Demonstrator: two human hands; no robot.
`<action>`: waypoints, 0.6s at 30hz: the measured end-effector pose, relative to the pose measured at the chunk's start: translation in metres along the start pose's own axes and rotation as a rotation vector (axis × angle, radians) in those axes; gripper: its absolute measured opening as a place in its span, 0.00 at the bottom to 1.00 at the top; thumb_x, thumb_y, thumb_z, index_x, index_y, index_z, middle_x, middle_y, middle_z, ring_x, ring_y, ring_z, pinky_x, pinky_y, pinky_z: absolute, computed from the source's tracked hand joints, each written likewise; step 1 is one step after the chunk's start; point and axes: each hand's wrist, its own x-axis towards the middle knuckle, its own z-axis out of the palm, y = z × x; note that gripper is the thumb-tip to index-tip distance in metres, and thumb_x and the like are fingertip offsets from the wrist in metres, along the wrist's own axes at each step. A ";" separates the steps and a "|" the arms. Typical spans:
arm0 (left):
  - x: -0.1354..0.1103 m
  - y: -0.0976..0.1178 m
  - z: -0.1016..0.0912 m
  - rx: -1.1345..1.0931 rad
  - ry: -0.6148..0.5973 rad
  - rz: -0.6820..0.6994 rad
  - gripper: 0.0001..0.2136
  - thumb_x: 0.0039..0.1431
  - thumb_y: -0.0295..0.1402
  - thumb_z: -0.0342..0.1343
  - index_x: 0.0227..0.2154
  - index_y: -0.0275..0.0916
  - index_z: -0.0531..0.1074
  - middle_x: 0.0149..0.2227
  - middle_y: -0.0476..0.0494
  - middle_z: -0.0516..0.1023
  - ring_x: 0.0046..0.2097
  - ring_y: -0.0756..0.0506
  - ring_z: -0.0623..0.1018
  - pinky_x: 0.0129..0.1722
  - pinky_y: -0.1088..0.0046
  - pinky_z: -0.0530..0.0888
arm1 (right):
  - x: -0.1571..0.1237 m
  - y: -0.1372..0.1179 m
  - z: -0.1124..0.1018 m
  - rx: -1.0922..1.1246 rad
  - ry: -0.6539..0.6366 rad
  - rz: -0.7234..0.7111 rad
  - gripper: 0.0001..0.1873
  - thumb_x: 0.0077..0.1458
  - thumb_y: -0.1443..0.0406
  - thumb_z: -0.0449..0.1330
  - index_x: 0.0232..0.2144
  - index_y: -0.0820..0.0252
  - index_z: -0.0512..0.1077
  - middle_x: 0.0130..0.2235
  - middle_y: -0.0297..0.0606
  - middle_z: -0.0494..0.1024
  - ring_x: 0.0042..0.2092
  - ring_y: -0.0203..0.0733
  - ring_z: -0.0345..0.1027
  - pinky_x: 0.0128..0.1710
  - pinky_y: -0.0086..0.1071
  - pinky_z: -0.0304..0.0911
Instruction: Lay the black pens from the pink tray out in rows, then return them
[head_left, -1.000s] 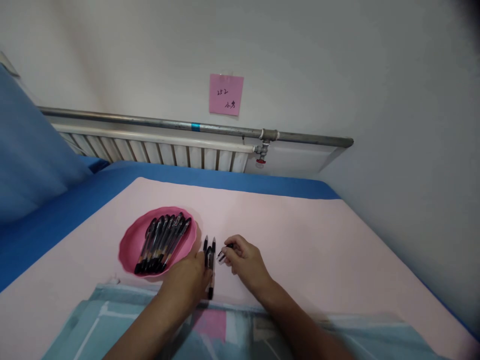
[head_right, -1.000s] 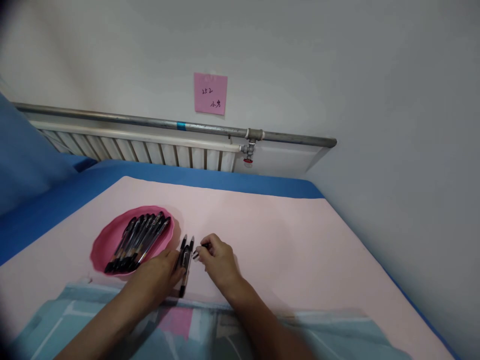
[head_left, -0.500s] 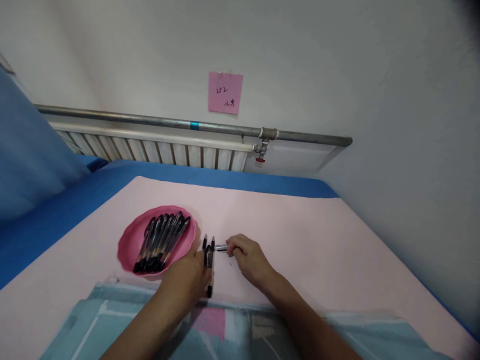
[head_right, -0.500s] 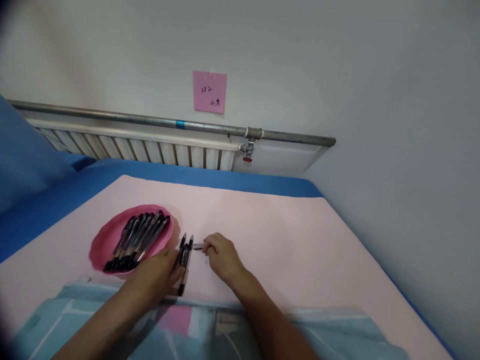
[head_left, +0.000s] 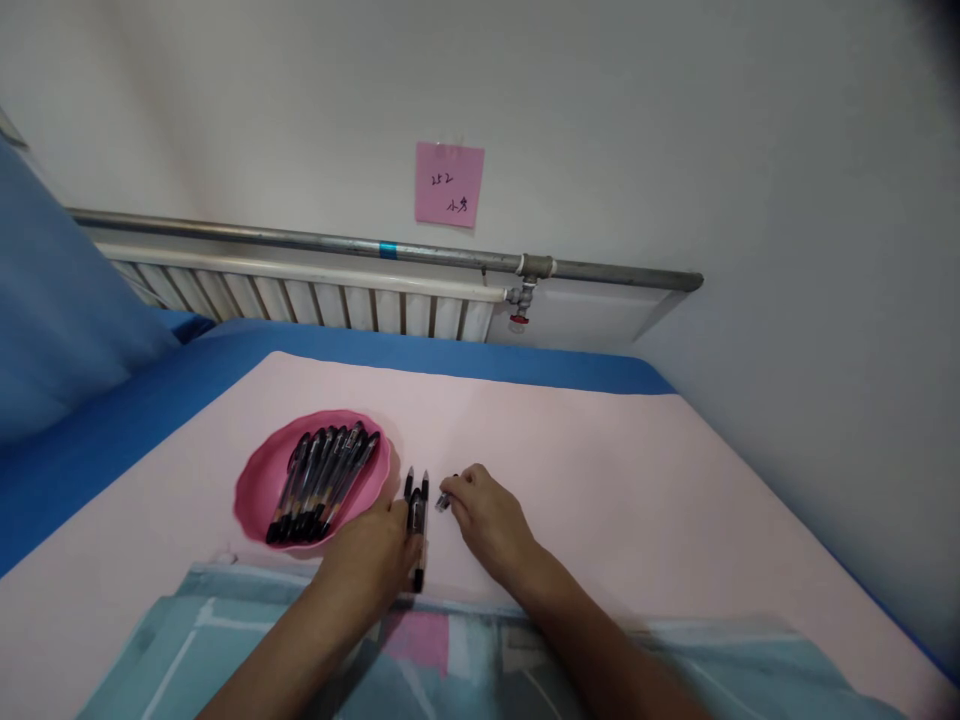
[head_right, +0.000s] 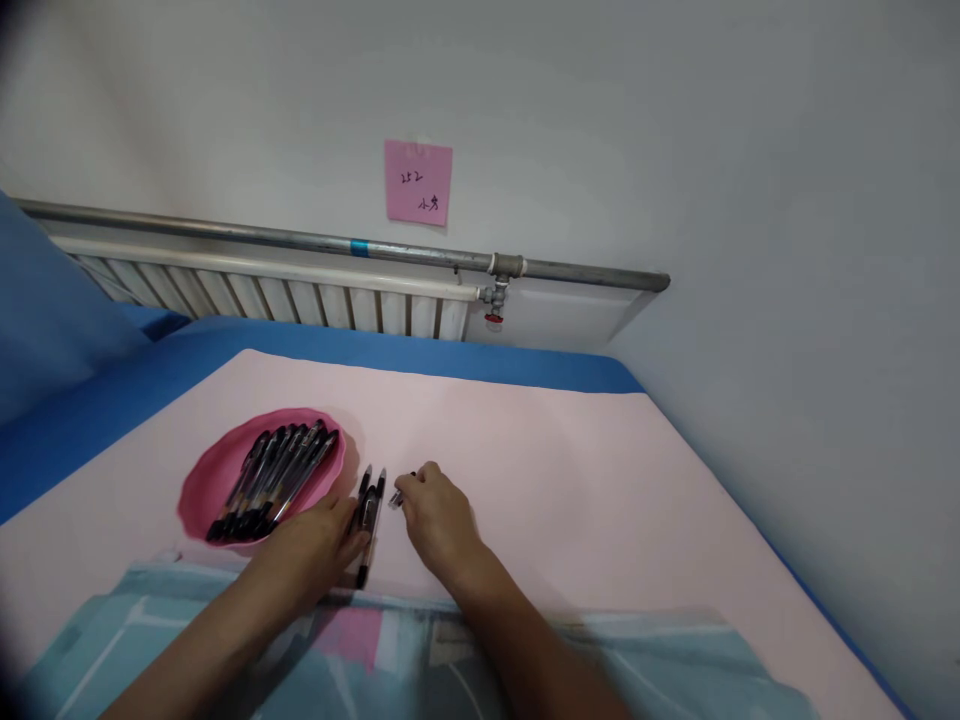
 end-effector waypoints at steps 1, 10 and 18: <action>0.000 0.000 0.000 -0.001 0.000 0.003 0.13 0.59 0.35 0.43 0.39 0.35 0.68 0.41 0.35 0.75 0.41 0.39 0.76 0.38 0.66 0.68 | 0.000 0.001 0.000 0.011 -0.003 -0.007 0.14 0.57 0.69 0.49 0.41 0.53 0.72 0.38 0.38 0.69 0.38 0.38 0.65 0.34 0.28 0.57; 0.002 -0.002 0.002 -0.006 0.011 -0.002 0.11 0.57 0.34 0.44 0.38 0.35 0.68 0.41 0.36 0.75 0.39 0.39 0.77 0.36 0.66 0.68 | -0.003 0.001 -0.003 0.097 -0.018 -0.075 0.12 0.55 0.70 0.51 0.39 0.55 0.71 0.38 0.37 0.73 0.41 0.39 0.64 0.39 0.29 0.58; 0.002 -0.001 0.001 0.008 0.014 0.008 0.13 0.61 0.33 0.39 0.38 0.35 0.68 0.41 0.35 0.75 0.39 0.40 0.77 0.34 0.67 0.69 | -0.006 -0.003 0.001 0.129 -0.035 -0.171 0.12 0.54 0.71 0.52 0.38 0.55 0.71 0.39 0.36 0.73 0.42 0.39 0.64 0.42 0.30 0.58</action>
